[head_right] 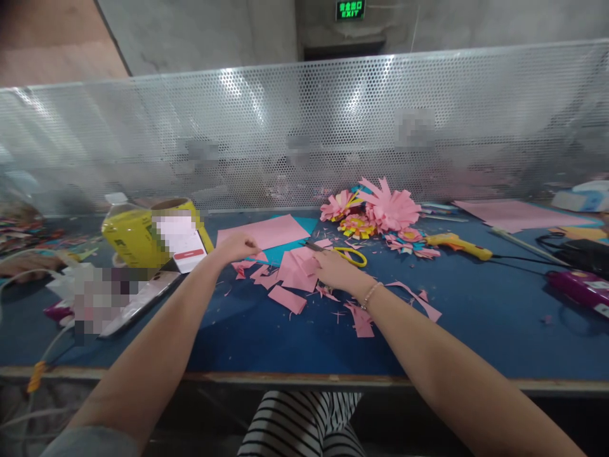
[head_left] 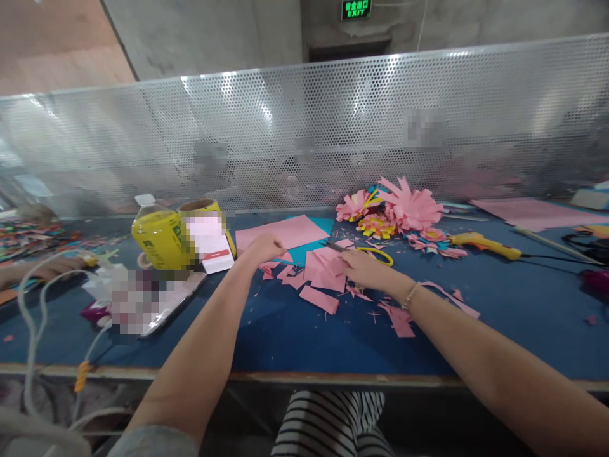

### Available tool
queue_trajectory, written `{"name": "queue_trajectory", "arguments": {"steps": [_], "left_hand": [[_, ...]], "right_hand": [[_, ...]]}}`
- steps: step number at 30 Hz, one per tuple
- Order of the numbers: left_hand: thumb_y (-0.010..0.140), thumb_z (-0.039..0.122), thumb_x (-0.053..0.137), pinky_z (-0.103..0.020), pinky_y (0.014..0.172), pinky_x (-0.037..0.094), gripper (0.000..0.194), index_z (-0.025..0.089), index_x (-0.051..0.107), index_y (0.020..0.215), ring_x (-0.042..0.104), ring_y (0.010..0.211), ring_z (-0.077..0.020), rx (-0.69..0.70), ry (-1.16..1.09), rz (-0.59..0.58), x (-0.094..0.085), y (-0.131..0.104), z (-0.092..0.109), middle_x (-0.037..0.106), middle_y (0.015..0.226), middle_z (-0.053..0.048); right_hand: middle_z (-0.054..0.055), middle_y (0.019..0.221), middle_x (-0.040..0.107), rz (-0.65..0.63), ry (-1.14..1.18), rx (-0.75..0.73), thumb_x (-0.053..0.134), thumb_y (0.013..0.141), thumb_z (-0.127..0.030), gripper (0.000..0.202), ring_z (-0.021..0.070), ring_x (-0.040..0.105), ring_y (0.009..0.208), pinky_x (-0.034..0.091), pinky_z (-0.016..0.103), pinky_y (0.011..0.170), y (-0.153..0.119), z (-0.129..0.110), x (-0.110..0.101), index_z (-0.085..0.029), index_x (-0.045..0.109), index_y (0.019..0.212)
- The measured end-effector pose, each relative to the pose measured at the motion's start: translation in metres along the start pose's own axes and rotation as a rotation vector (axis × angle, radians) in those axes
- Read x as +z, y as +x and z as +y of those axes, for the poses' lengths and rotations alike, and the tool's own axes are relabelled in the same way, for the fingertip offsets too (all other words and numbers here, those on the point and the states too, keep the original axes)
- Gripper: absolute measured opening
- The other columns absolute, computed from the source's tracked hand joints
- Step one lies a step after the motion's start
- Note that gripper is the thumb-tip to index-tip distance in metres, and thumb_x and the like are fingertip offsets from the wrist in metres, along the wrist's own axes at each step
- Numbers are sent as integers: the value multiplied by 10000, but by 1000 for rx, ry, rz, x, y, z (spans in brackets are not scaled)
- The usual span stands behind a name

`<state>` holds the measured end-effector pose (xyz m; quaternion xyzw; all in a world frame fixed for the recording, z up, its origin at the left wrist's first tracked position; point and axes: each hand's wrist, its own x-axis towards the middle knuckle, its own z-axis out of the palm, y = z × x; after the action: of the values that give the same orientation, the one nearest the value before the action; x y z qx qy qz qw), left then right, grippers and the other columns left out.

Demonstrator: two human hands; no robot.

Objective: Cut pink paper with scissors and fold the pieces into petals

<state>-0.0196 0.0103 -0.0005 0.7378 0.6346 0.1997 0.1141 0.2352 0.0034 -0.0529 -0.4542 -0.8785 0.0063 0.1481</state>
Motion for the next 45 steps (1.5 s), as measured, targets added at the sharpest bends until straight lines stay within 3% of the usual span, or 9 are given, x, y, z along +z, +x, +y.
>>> {"name": "queue_trajectory", "arguments": {"steps": [6, 11, 16, 22, 26, 29, 38, 41, 45], "left_hand": [[472, 132, 562, -270, 559, 345, 130, 157, 519, 353, 472, 458, -146, -143, 62, 25, 5, 1, -4, 452, 329, -24], [486, 89, 551, -321, 633, 369, 76, 156, 587, 494, 548, 641, -234, -245, 232, 65, 4, -4, -5, 576, 515, -101], [575, 90, 493, -341, 720, 354, 236, 162, 629, 754, 528, 829, -264, -41, 284, 189, 13, -6, 5, 620, 834, -138], [653, 272, 501, -252, 753, 351, 211, 193, 618, 810, 521, 841, -198, 410, -78, 40, 45, -12, 34, 605, 884, -67], [584, 424, 577, -255, 696, 358, 337, 204, 609, 838, 519, 787, -210, 458, -74, -45, 62, -18, 41, 600, 869, -65], [541, 471, 602, -250, 698, 357, 407, 203, 604, 846, 515, 804, -209, 477, -89, -83, 66, -18, 38, 589, 897, -64], [574, 543, 532, -274, 746, 347, 485, 187, 542, 904, 460, 907, -202, 440, 86, -171, 52, -24, 48, 532, 960, -58], [542, 531, 564, -237, 684, 352, 435, 187, 541, 806, 472, 817, -160, 550, 52, -381, 45, -30, 55, 534, 876, -23], [529, 501, 582, -220, 606, 335, 413, 178, 529, 781, 452, 732, -136, 569, 82, -510, 41, -35, 58, 515, 834, -16]], "right_hand": [[130, 1063, 539, -48, -142, 40, 358, 730, -73, 340, 190, 482, 965, 308, 269, 797, 1, 4, -1, -113, 501, 1036], [133, 1055, 537, -29, -228, 35, 354, 707, -58, 340, 215, 486, 944, 311, 292, 804, -1, 4, -2, -105, 510, 1006], [182, 993, 551, -47, -348, 48, 342, 700, -38, 328, 262, 483, 949, 306, 338, 804, -5, 3, -6, -60, 519, 976], [179, 1014, 555, 10, -298, 131, 357, 769, -163, 289, 255, 488, 958, 311, 330, 811, -8, -5, -10, -82, 518, 994], [158, 1024, 556, 72, -204, 165, 420, 748, -410, 400, 257, 460, 1004, 329, 320, 808, -7, -11, -11, -118, 516, 1005], [137, 1006, 568, 65, -169, 87, 470, 704, -457, 415, 248, 477, 983, 341, 303, 796, -6, -13, -11, -134, 547, 953], [103, 943, 608, -46, -157, 91, 356, 810, -348, 313, 163, 536, 907, 356, 227, 762, -2, -10, -11, -152, 572, 925], [120, 940, 609, -48, -188, 86, 332, 826, -297, 302, 166, 538, 913, 354, 238, 777, 0, -7, -9, -139, 570, 921], [137, 940, 604, -28, -211, 78, 342, 818, -225, 267, 172, 537, 920, 352, 251, 796, -1, -4, -8, -115, 553, 941]]}}
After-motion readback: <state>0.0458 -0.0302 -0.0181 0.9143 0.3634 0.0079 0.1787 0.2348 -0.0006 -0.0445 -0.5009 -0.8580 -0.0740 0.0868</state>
